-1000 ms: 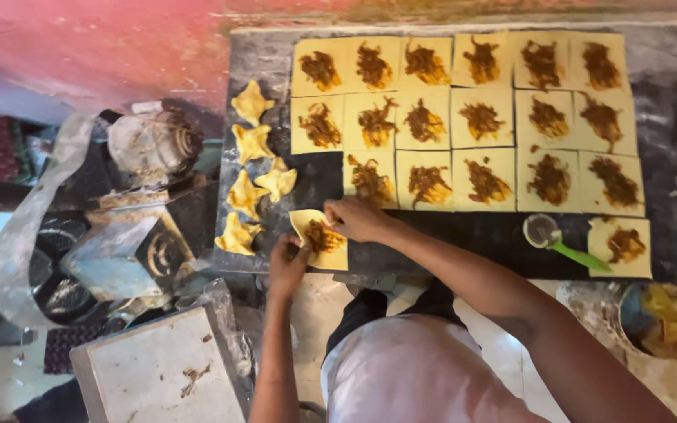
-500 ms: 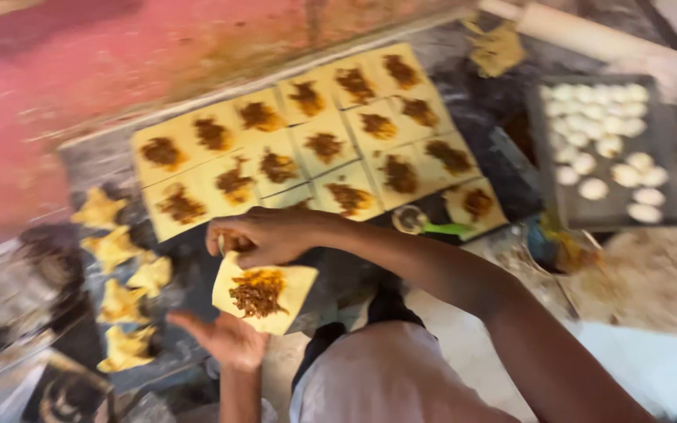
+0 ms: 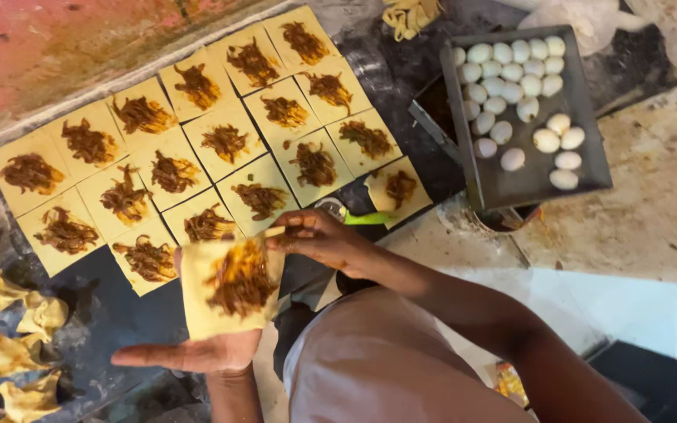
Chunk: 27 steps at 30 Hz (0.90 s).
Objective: The person places hard-boiled eggs onto dough squares topped with a savory filling and folds the corners of the dough together to seal each puff pastry.
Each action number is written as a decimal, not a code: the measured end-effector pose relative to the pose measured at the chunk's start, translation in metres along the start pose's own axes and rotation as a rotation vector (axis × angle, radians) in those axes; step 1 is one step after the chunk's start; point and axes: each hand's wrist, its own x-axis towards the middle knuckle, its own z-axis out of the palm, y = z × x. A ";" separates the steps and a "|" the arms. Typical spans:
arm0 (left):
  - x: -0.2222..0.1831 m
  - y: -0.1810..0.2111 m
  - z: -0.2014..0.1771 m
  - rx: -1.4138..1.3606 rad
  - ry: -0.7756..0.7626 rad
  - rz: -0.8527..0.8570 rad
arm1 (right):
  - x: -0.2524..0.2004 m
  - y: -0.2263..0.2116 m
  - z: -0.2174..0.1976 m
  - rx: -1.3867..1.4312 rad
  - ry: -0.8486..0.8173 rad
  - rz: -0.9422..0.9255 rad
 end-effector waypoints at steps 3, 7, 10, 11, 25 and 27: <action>-0.007 -0.014 -0.007 0.034 0.138 0.007 | 0.008 -0.031 -0.016 -0.334 -0.130 -0.144; -0.016 -0.040 -0.051 0.215 0.487 -0.055 | 0.018 -0.032 -0.039 -0.458 -0.189 -0.186; -0.037 -0.056 -0.074 0.223 0.587 -0.016 | 0.005 -0.013 -0.075 -0.819 -0.085 -0.151; -0.046 -0.055 -0.078 0.193 0.565 0.031 | -0.005 -0.007 -0.089 -1.141 -0.062 -0.272; -0.150 0.127 -0.112 0.278 1.074 0.522 | 0.027 0.029 0.030 -1.190 -0.380 -0.448; -0.154 0.136 -0.114 0.326 1.138 0.459 | 0.050 0.039 0.080 -1.161 -0.402 -0.516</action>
